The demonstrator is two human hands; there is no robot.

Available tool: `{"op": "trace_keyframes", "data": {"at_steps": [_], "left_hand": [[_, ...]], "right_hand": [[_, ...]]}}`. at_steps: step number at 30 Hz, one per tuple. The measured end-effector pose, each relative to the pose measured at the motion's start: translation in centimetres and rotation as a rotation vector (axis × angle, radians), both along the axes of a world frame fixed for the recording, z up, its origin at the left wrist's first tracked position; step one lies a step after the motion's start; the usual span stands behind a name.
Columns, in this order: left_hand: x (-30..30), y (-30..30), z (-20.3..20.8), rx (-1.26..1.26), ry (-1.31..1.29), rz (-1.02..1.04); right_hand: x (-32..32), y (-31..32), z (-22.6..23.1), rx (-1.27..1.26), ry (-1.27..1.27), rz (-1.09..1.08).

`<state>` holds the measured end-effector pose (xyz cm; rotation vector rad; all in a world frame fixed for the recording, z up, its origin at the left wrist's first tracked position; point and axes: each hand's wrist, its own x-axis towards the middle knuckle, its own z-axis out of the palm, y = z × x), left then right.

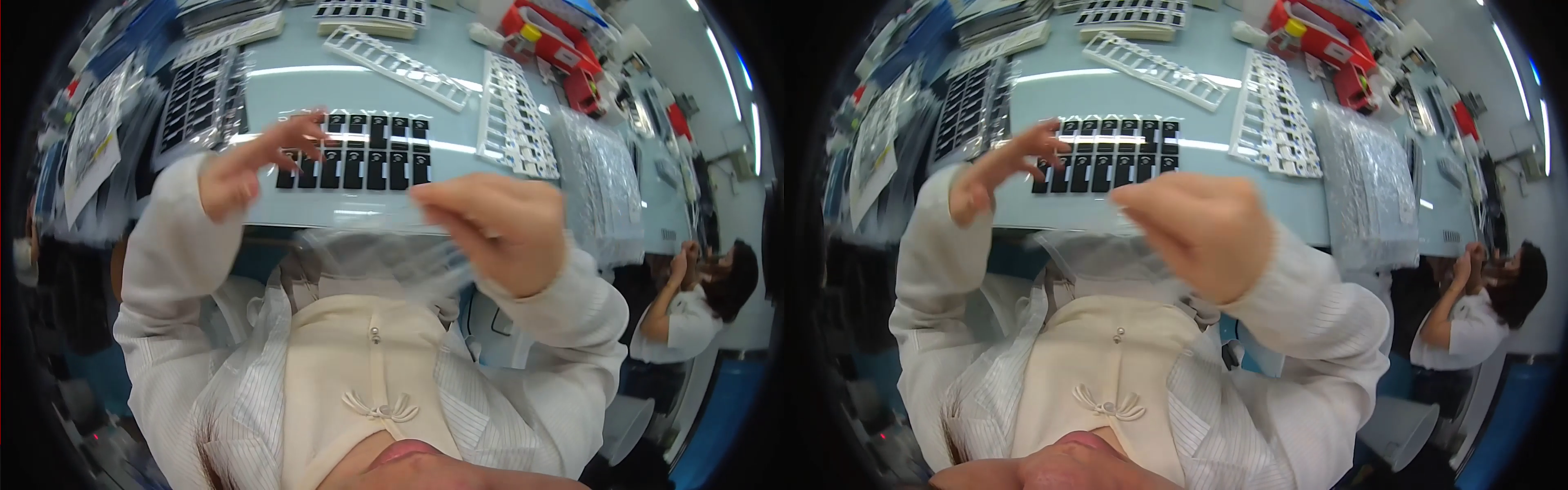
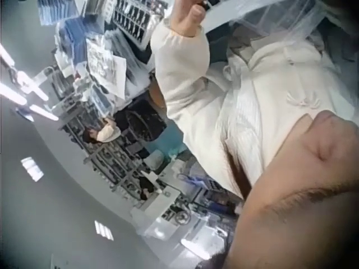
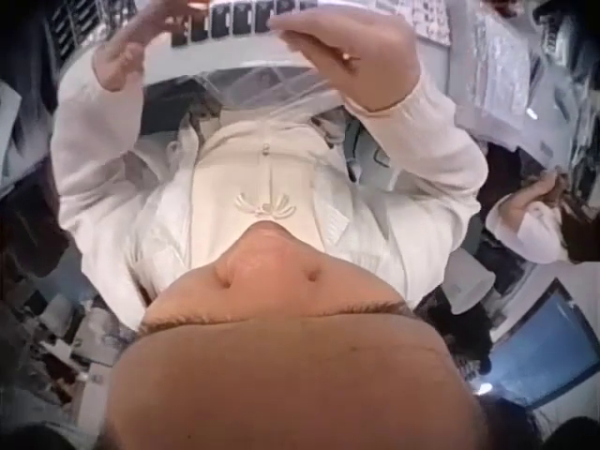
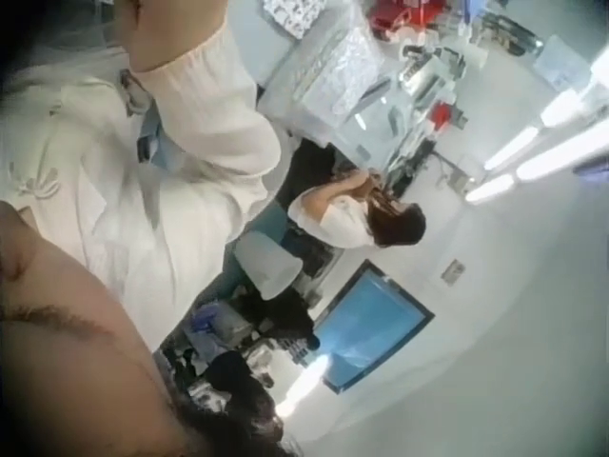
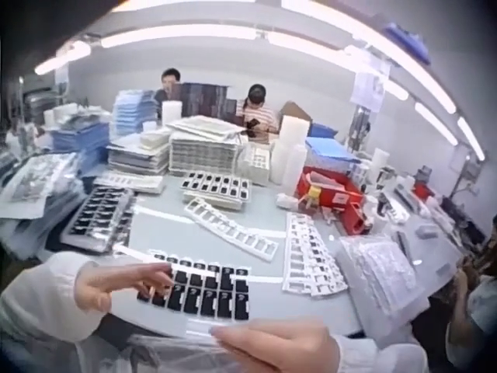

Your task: Manually picking small components from a plastic frame and adhering them to base units on an assembly line.

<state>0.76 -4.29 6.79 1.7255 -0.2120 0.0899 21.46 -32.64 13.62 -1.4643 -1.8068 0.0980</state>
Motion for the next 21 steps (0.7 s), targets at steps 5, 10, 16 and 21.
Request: {"op": "trace_keyframes", "data": {"at_steps": [5, 10, 16, 21], "left_hand": [[-6.7, -8.4, 2.2, 0.291, 0.218, 0.288], [-23.6, -5.8, 1.6, 0.359, 0.344, 0.681], [-49.2, -8.9, -12.7, 0.346, 0.576, 1.493], [-43.6, -7.7, -15.2, 0.261, 0.788, 1.849]], "right_hand": [[-4.5, 5.5, -1.6, 0.052, 0.030, 0.318], [-1.5, 7.8, -1.7, -0.074, 0.236, 0.239], [9.8, 12.2, -5.5, -0.077, 0.292, -0.396], [14.2, 15.1, -9.5, -0.198, 0.066, -0.526]]}}
